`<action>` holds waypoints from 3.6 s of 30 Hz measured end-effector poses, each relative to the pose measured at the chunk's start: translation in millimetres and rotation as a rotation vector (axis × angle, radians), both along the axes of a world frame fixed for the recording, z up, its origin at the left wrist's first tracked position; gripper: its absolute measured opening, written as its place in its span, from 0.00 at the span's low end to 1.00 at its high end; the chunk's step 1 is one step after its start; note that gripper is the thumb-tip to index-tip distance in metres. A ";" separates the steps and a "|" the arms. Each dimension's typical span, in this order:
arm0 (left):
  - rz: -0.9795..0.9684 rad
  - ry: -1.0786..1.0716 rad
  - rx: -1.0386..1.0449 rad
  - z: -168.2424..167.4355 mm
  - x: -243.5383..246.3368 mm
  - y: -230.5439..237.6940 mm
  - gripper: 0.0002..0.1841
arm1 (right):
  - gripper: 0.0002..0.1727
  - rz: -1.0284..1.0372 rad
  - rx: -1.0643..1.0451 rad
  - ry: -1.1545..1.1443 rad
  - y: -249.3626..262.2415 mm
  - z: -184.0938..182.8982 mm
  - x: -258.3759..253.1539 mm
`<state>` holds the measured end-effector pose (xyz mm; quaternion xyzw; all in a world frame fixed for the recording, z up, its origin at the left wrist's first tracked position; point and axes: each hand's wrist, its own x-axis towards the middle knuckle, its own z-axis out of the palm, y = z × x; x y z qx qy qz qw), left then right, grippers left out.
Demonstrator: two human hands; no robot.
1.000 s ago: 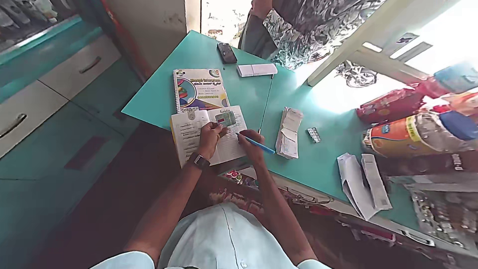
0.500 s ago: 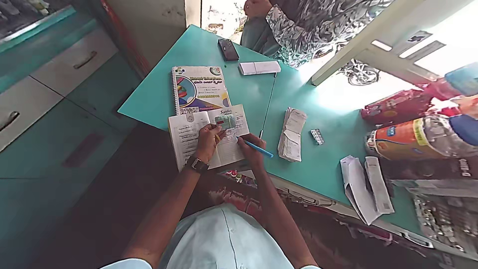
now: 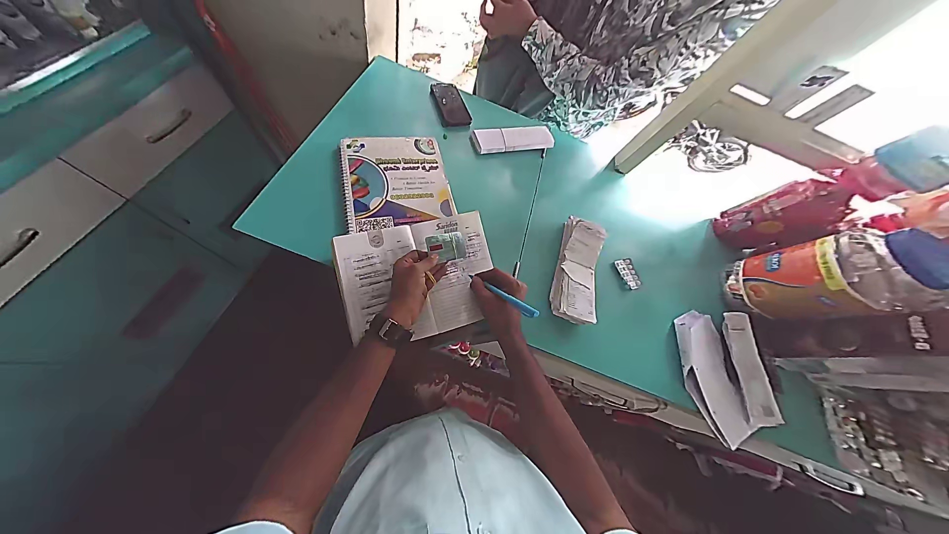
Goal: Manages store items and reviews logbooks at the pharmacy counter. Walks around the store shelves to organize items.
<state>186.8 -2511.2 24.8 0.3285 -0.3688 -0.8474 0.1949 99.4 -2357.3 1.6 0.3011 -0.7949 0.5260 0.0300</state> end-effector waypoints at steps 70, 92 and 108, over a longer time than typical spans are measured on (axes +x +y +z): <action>0.046 0.023 -0.029 -1.5 -0.8 2.8 0.04 | 0.09 0.086 -0.230 -0.168 4.6 -4.8 0.9; 0.074 0.040 -0.008 -3.9 -3.1 2.4 0.05 | 0.09 0.081 -0.217 -0.150 3.7 -6.8 -1.7; 0.070 0.033 -0.032 -5.7 -3.0 2.4 0.04 | 0.08 0.086 -0.215 -0.144 4.2 -4.9 -1.0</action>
